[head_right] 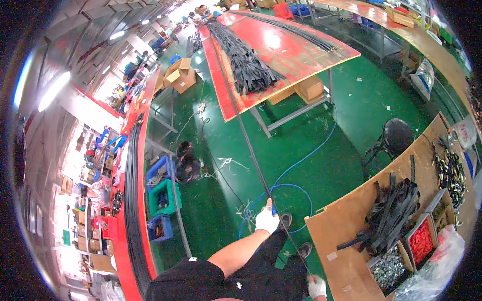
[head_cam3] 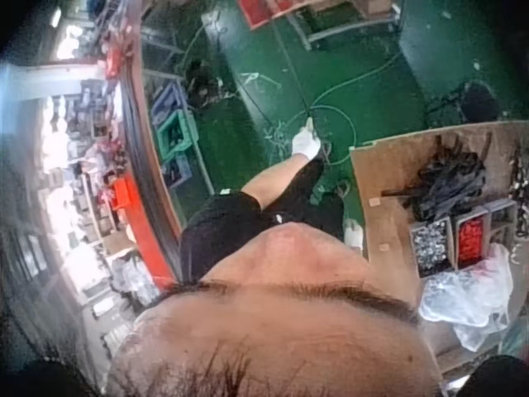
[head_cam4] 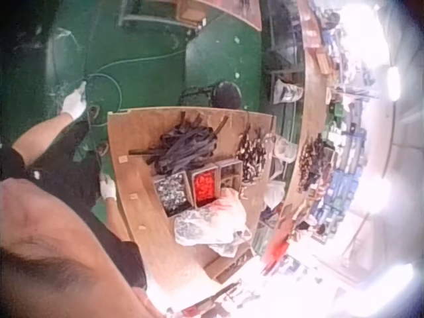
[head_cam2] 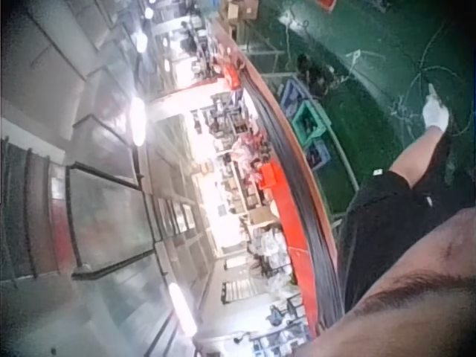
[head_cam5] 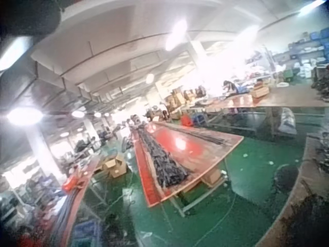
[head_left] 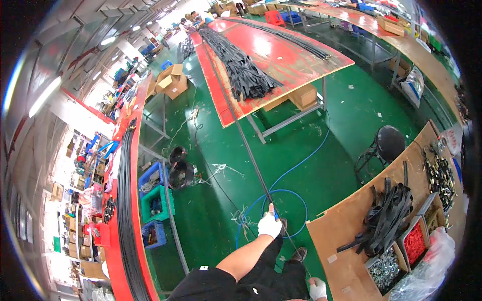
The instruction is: Sorting and bundling long black rubber strips on an assembly table.
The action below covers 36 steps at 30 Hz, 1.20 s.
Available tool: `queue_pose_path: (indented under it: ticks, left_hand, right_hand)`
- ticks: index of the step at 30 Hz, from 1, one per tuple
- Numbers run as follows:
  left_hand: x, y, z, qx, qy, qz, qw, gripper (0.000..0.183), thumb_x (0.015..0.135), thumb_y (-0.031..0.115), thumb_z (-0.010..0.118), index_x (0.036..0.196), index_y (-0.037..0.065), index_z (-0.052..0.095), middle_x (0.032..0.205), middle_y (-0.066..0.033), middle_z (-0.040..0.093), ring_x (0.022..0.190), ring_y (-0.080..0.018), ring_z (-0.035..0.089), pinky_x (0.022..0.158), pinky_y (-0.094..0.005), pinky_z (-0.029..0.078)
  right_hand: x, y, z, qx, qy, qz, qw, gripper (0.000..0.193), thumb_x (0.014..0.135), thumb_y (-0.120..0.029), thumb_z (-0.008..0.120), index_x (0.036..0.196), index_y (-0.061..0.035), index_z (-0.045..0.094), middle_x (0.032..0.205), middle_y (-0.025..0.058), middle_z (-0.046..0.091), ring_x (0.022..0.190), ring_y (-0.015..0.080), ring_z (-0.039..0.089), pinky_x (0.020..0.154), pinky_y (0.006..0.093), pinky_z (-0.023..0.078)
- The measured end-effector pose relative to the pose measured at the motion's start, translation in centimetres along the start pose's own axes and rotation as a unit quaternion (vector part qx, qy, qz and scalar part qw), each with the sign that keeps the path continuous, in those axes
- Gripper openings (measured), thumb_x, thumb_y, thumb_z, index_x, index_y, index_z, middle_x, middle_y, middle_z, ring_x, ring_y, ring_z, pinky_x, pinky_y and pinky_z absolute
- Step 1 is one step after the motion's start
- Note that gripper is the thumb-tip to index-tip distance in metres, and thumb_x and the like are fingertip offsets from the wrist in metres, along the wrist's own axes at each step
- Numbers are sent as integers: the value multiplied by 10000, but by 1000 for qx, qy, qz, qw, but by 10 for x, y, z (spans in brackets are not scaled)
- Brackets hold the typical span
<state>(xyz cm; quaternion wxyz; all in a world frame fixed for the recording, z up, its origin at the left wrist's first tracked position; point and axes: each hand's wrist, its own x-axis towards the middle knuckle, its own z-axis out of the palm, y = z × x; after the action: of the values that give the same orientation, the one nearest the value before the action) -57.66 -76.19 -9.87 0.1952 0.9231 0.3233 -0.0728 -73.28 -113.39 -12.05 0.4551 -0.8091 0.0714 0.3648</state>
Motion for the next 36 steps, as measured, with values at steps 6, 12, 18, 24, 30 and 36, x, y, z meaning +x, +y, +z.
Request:
queue_pose_path:
  ticks: [6, 12, 18, 24, 30, 36]
  left_hand:
    - [-28, -3, -6, 8, 0, 28, 1000, 852, 890, 265, 625, 1655, 140, 271, 1192, -252, 648, 938, -446, 714, 849, -514, 584]
    - [-15, 2, -23, -33, 38, 14, 999, 812, 888, 267, 621, 1636, 143, 332, 1160, -253, 658, 960, -433, 712, 862, -504, 580]
    - [-55, -21, 7, -8, -42, 20, 999, 824, 885, 268, 625, 1645, 179, 318, 1193, -238, 664, 944, -437, 711, 856, -516, 582]
    - [-67, -5, 1, -27, -42, 56, 997, 869, 887, 252, 638, 1665, 206, 254, 1219, -210, 650, 967, -419, 704, 865, -507, 577]
    - [-41, -4, -19, -41, -36, 61, 997, 837, 893, 246, 636, 1656, 192, 295, 1163, -216, 642, 936, -416, 704, 863, -506, 575]
    - [-84, -25, -7, -58, -48, 78, 994, 848, 891, 244, 640, 1657, 182, 283, 1162, -221, 644, 929, -413, 705, 853, -508, 576]
  right_hand:
    - [92, -90, 38, -67, 27, -113, 991, 326, 1024, -353, 572, 1082, -79, 739, 959, 262, 727, 956, 463, 696, 837, 511, 544]
    - [91, -133, 53, -16, 8, -202, 979, 301, 1025, -289, 602, 1110, -41, 750, 981, 204, 750, 889, 359, 728, 790, 419, 547]
    - [11, -8, 42, 72, -58, -51, 994, 252, 1044, -269, 591, 1124, -84, 742, 1002, 108, 741, 958, 212, 655, 909, 361, 527]
    - [94, -132, 61, -21, 64, -193, 979, 287, 1029, -251, 580, 1085, -27, 750, 943, 235, 735, 878, 368, 719, 807, 415, 541]
    - [-8, -67, 37, 78, -103, 37, 991, 317, 1006, -294, 608, 1087, -19, 744, 999, 242, 741, 963, 413, 706, 873, 418, 541]
    - [-103, 21, 26, 80, -44, 51, 995, 271, 1035, -290, 622, 1084, -45, 730, 916, 122, 702, 887, 245, 648, 841, 383, 533]
